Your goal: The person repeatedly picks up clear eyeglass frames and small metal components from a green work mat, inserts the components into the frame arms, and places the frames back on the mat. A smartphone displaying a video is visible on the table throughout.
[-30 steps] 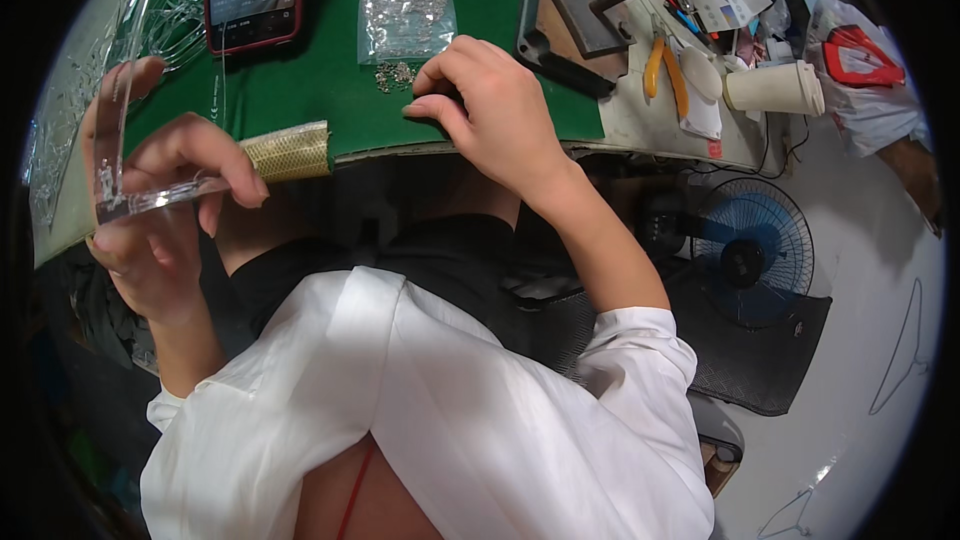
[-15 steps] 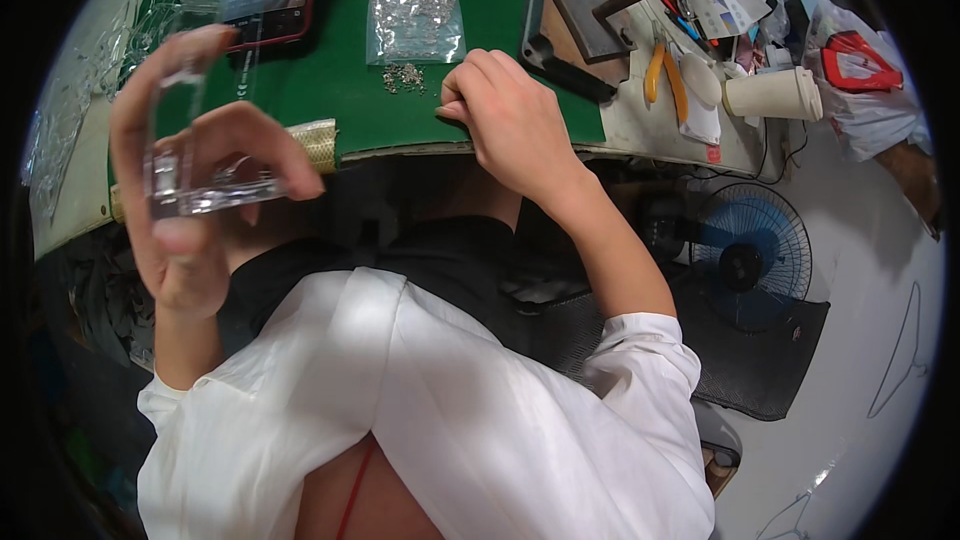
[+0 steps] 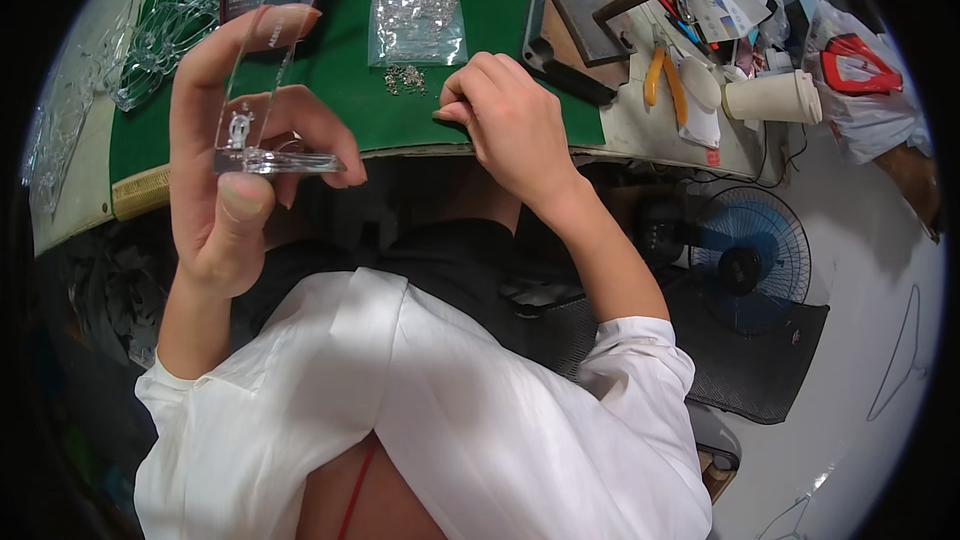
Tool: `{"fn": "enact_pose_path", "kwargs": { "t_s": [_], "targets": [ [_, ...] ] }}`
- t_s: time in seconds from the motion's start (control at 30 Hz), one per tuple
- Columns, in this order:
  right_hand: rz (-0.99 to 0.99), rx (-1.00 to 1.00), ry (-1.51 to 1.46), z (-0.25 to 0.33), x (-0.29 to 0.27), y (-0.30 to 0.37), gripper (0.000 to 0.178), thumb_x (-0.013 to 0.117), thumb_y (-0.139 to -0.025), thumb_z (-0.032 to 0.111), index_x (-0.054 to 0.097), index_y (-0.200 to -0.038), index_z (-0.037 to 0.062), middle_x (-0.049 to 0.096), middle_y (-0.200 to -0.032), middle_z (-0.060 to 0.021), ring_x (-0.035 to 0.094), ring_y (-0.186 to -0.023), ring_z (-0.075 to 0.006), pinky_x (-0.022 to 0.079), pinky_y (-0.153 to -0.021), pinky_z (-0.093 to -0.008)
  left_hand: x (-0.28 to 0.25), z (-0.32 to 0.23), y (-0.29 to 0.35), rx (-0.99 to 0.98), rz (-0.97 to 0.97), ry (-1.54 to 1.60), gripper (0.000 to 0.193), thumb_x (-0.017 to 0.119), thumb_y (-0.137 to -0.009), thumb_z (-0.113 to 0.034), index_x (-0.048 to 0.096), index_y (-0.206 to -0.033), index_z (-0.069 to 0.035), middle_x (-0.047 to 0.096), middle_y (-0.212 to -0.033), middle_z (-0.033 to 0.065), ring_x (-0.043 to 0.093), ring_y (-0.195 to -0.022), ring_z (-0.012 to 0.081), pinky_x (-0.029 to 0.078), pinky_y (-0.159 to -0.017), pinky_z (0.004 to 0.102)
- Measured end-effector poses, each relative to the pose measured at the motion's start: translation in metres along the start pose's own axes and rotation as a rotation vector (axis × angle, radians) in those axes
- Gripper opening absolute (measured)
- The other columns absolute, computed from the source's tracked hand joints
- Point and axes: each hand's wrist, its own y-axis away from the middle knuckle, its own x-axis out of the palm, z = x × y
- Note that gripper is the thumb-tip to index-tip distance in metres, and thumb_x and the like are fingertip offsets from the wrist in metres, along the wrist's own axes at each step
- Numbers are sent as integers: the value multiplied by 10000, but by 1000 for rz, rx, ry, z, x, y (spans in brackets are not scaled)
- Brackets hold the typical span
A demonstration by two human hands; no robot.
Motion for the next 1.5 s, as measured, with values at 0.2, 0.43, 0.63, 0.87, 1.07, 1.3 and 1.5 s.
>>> {"fn": "enact_pose_path", "kwargs": {
  "t_s": [0.2, 0.43, 0.63, 0.87, 1.07, 1.3, 1.5],
  "targets": [
    [76, -1, 127, 9, -1, -3, 115, 636, -798, 118, 547, -809, 47, 539, -793, -62, 556, -761, -243, 463, -601, -346, -4, 10, -5, 5, 203, 91, 771, 560, -887, -462, 222, -1377, 29, 371, -1373, 218, 632, -721, 172, 485, -551, 227],
    [-8, -26, -30, 6, -8, -7, 80, 584, -837, 82, 527, -831, 27, 521, -787, -86, 539, -732, -251, 443, -595, -326, 3, 12, -8, -41, 259, 116, 691, 593, -880, -322, 246, -1358, 37, 414, -1328, 179, 616, -762, 170, 515, -666, 268],
    [-319, -416, -283, 45, -67, -38, 152, 646, -791, 151, 549, -784, 34, 528, -742, -64, 483, -658, -208, 391, -585, -297, 17, 6, -9, -77, 388, -31, 613, 596, -868, -174, 268, -1345, 28, 597, -1118, 175, 649, -765, 227, 517, -726, 309],
    [-358, -477, -131, 47, -63, -41, 180, 678, -732, 197, 573, -778, 57, 566, -731, -38, 507, -644, -193, 369, -579, -286, 21, 10, -6, -3, 381, -83, 625, 603, -876, -225, 273, -1351, 12, 652, -878, 167, 652, -746, 283, 490, -701, 307],
    [-362, -451, -180, 44, -60, -38, 181, 686, -733, 198, 583, -780, 57, 573, -725, -41, 520, -649, -195, 377, -578, -290, 22, 12, -5, 16, 371, -95, 634, 611, -867, -227, 277, -1355, 1, 646, -825, 156, 643, -717, 290, 480, -675, 304],
    [-331, -448, -221, 38, -64, -37, 198, 693, -742, 230, 602, -768, 57, 578, -724, -46, 531, -648, -193, 378, -582, -289, 23, 11, -6, -1, 374, -106, 626, 612, -865, -223, 289, -1351, 2, 644, -806, 147, 637, -696, 275, 474, -656, 301],
    [-313, -398, -257, 40, -65, -37, 196, 716, -712, 209, 608, -757, 52, 582, -730, -53, 540, -664, -197, 384, -586, -287, 23, 11, -8, 42, 351, -183, 632, 631, -834, -190, 306, -1342, -2, 630, -787, 149, 624, -673, 301, 467, -633, 308]
  ]
}}
